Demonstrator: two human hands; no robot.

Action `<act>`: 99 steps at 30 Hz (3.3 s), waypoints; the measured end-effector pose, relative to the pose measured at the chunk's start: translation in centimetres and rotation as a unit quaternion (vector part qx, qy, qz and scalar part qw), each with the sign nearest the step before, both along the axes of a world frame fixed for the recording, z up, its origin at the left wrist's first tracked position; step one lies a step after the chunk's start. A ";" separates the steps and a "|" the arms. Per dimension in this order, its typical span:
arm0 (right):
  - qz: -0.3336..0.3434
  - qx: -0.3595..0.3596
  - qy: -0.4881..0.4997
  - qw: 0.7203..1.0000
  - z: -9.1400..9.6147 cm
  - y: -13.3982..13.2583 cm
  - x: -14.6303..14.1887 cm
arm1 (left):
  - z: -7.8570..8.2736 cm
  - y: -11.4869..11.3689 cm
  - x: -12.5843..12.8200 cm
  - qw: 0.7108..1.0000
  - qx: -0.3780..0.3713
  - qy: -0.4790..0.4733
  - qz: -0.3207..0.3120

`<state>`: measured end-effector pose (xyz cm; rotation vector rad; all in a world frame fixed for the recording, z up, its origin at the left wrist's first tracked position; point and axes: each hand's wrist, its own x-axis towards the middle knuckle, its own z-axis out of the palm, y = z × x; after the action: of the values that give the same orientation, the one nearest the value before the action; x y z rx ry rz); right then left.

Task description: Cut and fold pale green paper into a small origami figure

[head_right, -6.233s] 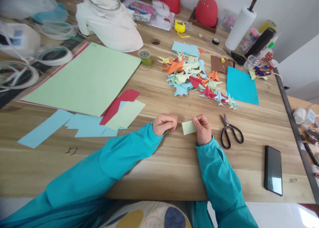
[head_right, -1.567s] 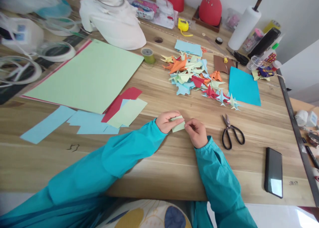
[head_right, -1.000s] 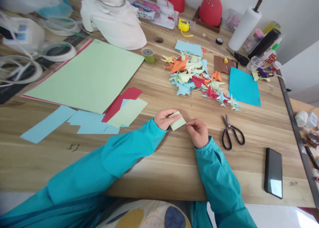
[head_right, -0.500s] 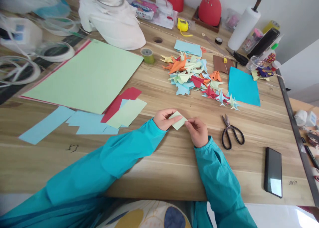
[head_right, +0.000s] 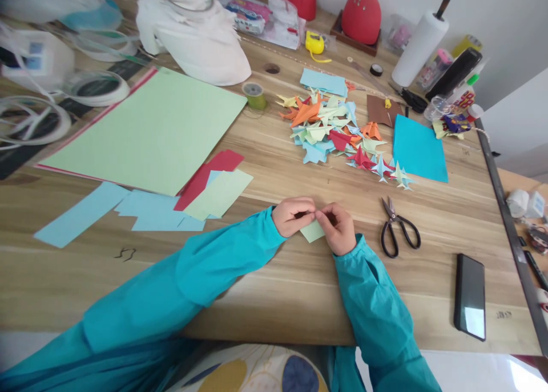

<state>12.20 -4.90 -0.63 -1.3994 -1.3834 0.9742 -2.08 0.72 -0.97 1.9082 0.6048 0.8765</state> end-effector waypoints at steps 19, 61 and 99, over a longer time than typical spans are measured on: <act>-0.066 0.025 -0.006 0.997 -0.1 0.1 0.0 | -0.3 0.3 -0.1 1.000 -0.011 0.000 -0.012; -0.024 0.052 0.011 0.998 0.2 -0.4 -0.4 | -0.1 0.4 0.1 0.985 -0.147 -0.080 0.033; -0.045 -0.015 0.073 0.996 -0.5 0.0 -0.2 | -0.6 0.6 0.5 0.945 -0.289 -0.106 0.116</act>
<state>11.99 -4.86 -1.10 -1.3721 -1.1923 1.0217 -1.54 1.29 -1.57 1.2147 0.8558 0.9132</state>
